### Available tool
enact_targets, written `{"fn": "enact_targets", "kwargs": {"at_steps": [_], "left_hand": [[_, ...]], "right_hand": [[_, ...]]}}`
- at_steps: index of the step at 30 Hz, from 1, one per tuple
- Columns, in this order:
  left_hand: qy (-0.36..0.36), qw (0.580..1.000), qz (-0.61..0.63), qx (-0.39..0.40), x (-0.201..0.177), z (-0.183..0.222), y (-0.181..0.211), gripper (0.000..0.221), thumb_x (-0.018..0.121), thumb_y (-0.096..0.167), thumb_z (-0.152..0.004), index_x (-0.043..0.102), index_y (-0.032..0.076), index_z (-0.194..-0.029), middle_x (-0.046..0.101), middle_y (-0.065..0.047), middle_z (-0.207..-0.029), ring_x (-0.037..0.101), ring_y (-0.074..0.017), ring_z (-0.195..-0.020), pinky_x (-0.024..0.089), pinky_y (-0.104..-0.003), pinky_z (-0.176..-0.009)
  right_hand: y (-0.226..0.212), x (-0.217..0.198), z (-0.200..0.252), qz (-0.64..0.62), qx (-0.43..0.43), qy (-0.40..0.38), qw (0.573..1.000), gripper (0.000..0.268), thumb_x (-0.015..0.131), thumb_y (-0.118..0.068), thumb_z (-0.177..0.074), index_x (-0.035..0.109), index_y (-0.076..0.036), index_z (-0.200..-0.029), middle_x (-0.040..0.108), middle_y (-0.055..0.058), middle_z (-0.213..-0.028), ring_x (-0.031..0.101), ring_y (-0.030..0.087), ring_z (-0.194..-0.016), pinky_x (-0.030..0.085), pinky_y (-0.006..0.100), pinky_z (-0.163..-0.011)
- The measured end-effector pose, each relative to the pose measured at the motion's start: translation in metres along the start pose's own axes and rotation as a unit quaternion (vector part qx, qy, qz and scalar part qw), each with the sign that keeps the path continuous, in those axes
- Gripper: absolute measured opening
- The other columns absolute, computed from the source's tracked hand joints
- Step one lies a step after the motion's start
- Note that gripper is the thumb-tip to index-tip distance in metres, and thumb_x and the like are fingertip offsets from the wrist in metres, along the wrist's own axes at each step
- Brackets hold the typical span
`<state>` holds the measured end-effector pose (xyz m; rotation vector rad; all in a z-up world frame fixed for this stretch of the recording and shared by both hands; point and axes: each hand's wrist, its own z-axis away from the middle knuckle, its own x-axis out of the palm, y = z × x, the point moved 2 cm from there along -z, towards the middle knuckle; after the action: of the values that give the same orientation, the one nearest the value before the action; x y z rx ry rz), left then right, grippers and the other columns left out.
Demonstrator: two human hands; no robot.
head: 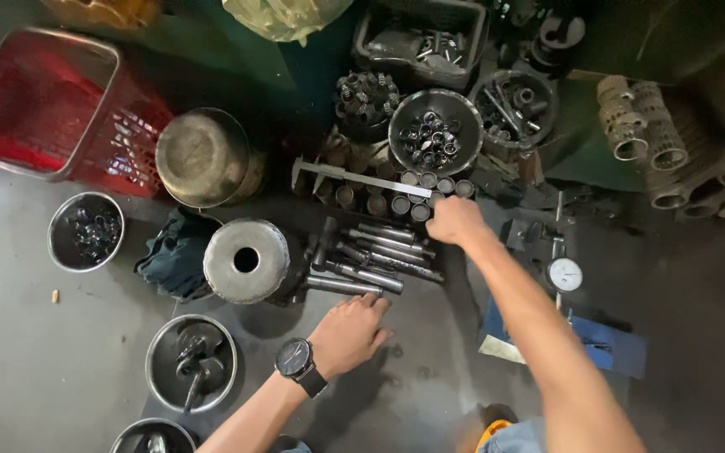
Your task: The recorder is using a lathe-like machine to process a small gear or mechanical part, including mounting, operating the machine with a hand wheel, and cleaning the part with a rag.
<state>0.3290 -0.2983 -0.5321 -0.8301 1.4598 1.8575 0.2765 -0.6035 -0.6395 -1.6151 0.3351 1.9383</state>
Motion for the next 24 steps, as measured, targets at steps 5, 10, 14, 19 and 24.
{"fn": "enact_targets", "kwargs": {"at_steps": [5, 10, 14, 19, 24], "left_hand": [[-0.001, 1.000, -0.002, 0.005, 0.003, 0.000, -0.002, 0.043, 0.071, 0.027, -0.089, 0.060, 0.000, -0.120, 0.064, -0.018, -0.110, 0.066, -0.0378, -0.098, 0.052, -0.049, -0.085], [-0.010, 1.000, -0.015, 0.002, 0.002, 0.000, -0.003, 0.042, 0.070, 0.027, -0.091, 0.059, 0.000, -0.121, 0.064, -0.018, -0.110, 0.066, -0.0375, -0.098, 0.052, -0.049, -0.086], [-0.009, 1.000, 0.006, -0.007, -0.004, 0.002, -0.011, 0.043, 0.070, 0.027, -0.090, 0.059, 0.000, -0.122, 0.064, -0.019, -0.110, 0.066, -0.0388, -0.098, 0.052, -0.049, -0.085], [0.015, 1.000, -0.006, 0.007, 0.000, -0.001, -0.008, 0.044, 0.071, 0.027, -0.088, 0.059, -0.001, -0.119, 0.065, -0.019, -0.110, 0.066, -0.0391, -0.098, 0.053, -0.049, -0.082], [0.014, 1.000, -0.021, -0.001, 0.006, 0.003, -0.010, 0.042, 0.073, 0.028, -0.087, 0.061, 0.000, -0.116, 0.066, -0.019, -0.108, 0.067, -0.0379, -0.099, 0.054, -0.049, -0.084]], "right_hand": [[0.013, -0.005, -0.015, 0.031, -0.063, 0.112, 0.991, 0.027, 0.066, -0.017, -0.082, 0.068, 0.004, -0.099, 0.068, 0.024, -0.102, 0.067, 0.041, -0.100, 0.056, 0.050, -0.083], [0.034, 0.023, -0.028, 0.098, -0.106, 0.202, 0.969, 0.019, 0.065, -0.008, -0.085, 0.066, 0.000, -0.103, 0.067, 0.020, -0.107, 0.066, 0.037, -0.105, 0.057, 0.047, -0.081], [0.018, -0.007, -0.019, 0.028, -0.003, 0.082, 0.996, 0.016, 0.063, -0.008, -0.086, 0.071, 0.003, -0.095, 0.073, 0.020, -0.093, 0.072, 0.036, -0.083, 0.059, 0.046, -0.070], [0.037, 0.072, -0.023, -0.155, 0.145, -0.304, 0.929, 0.033, 0.051, -0.003, -0.088, 0.077, 0.008, -0.072, 0.079, 0.018, -0.075, 0.078, 0.027, -0.062, 0.064, 0.040, -0.055], [0.071, 0.157, -0.061, -0.199, 0.173, -0.272, 0.926, 0.033, 0.061, -0.014, -0.092, 0.074, 0.010, -0.073, 0.077, 0.022, -0.078, 0.076, 0.032, -0.065, 0.062, 0.044, -0.060]]}}
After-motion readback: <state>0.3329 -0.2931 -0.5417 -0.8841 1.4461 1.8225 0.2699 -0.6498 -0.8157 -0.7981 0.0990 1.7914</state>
